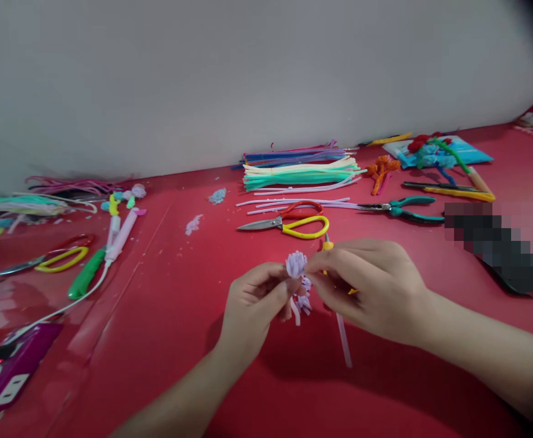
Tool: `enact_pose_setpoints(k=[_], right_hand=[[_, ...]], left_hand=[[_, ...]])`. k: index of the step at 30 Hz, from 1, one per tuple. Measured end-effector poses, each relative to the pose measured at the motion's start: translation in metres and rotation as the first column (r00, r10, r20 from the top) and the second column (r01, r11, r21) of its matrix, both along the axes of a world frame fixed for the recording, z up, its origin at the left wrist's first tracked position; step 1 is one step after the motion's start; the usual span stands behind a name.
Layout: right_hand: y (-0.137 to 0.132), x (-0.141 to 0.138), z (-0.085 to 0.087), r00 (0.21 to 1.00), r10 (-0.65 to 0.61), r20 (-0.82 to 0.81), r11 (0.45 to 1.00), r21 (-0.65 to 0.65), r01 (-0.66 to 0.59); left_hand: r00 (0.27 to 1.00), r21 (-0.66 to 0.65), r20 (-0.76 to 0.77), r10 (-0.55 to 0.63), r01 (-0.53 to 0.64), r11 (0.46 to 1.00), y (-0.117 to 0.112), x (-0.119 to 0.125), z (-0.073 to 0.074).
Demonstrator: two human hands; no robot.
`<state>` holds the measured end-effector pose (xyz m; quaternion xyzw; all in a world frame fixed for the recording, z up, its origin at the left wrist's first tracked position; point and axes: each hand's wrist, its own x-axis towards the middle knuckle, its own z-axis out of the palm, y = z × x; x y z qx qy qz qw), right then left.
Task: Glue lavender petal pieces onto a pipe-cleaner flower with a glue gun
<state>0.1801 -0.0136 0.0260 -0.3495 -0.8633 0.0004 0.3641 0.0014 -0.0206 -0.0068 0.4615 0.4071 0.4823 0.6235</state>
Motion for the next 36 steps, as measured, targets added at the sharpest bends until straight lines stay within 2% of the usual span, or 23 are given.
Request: enact_pose_setpoints(k=[5,10,13,15,17,18,22,25,27,28,29,30,31,33,35,36], right_hand=[[-0.002,0.002,0.003,0.999,0.027,-0.017,1.0,-0.009,-0.027],[-0.005,0.006,0.007,0.989,0.018,-0.146,0.979,-0.199,-0.048],[-0.004,0.003,0.008,0.99,-0.042,-0.135,0.944,-0.331,-0.005],[-0.002,0.0,0.008,0.992,-0.078,-0.097,0.905,-0.425,0.03],[-0.001,-0.003,0.009,0.989,-0.103,-0.107,0.828,-0.56,0.026],[-0.001,-0.004,0.009,0.984,-0.114,-0.136,0.772,-0.636,0.002],[-0.002,-0.007,0.011,0.95,-0.16,-0.267,0.475,-0.865,-0.163],[-0.002,-0.011,0.01,0.911,-0.218,-0.35,0.249,-0.922,-0.295],[-0.002,-0.013,0.009,0.889,-0.253,-0.381,0.166,-0.923,-0.348],[-0.003,-0.014,0.009,0.885,-0.263,-0.384,0.155,-0.922,-0.355],[-0.003,-0.015,0.01,0.884,-0.269,-0.383,0.171,-0.922,-0.347],[-0.004,-0.015,0.01,0.883,-0.276,-0.379,0.222,-0.919,-0.325],[-0.005,-0.015,0.011,0.885,-0.279,-0.372,0.303,-0.909,-0.286],[-0.007,-0.014,0.012,0.897,-0.27,-0.35,0.519,-0.838,-0.17],[-0.01,-0.011,0.012,0.923,-0.222,-0.316,0.725,-0.686,-0.061],[-0.012,-0.009,0.011,0.938,-0.186,-0.293,0.803,-0.595,-0.027]], left_hand=[[1.0,0.043,0.003,0.013,-0.013,0.999,0.001,-0.001,-0.001],[0.998,0.107,-0.043,0.046,-0.041,0.993,0.001,-0.002,-0.005],[0.989,0.239,-0.1,0.108,-0.081,0.968,0.002,-0.005,-0.006],[0.971,0.385,-0.173,0.163,-0.086,0.919,0.004,-0.008,-0.006],[0.942,0.536,-0.245,0.23,-0.066,0.842,0.006,-0.012,-0.005],[0.926,0.6,-0.272,0.263,-0.05,0.799,0.007,-0.014,-0.005],[0.88,0.755,-0.323,0.348,0.019,0.655,0.011,-0.019,-0.006],[0.872,0.792,-0.319,0.37,0.031,0.61,0.011,-0.02,-0.007],[0.868,0.801,-0.315,0.385,0.025,0.598,0.012,-0.021,-0.008],[0.865,0.803,-0.315,0.39,0.024,0.596,0.012,-0.021,-0.008],[0.863,0.802,-0.315,0.394,0.021,0.597,0.013,-0.021,-0.008],[0.863,0.799,-0.315,0.395,0.017,0.601,0.013,-0.021,-0.008],[0.865,0.795,-0.312,0.394,0.011,0.606,0.013,-0.021,-0.009],[0.871,0.779,-0.299,0.39,-0.014,0.627,0.012,-0.02,-0.009],[0.877,0.753,-0.288,0.385,-0.041,0.657,0.011,-0.019,-0.009],[0.879,0.738,-0.29,0.377,-0.045,0.673,0.01,-0.018,-0.008]])
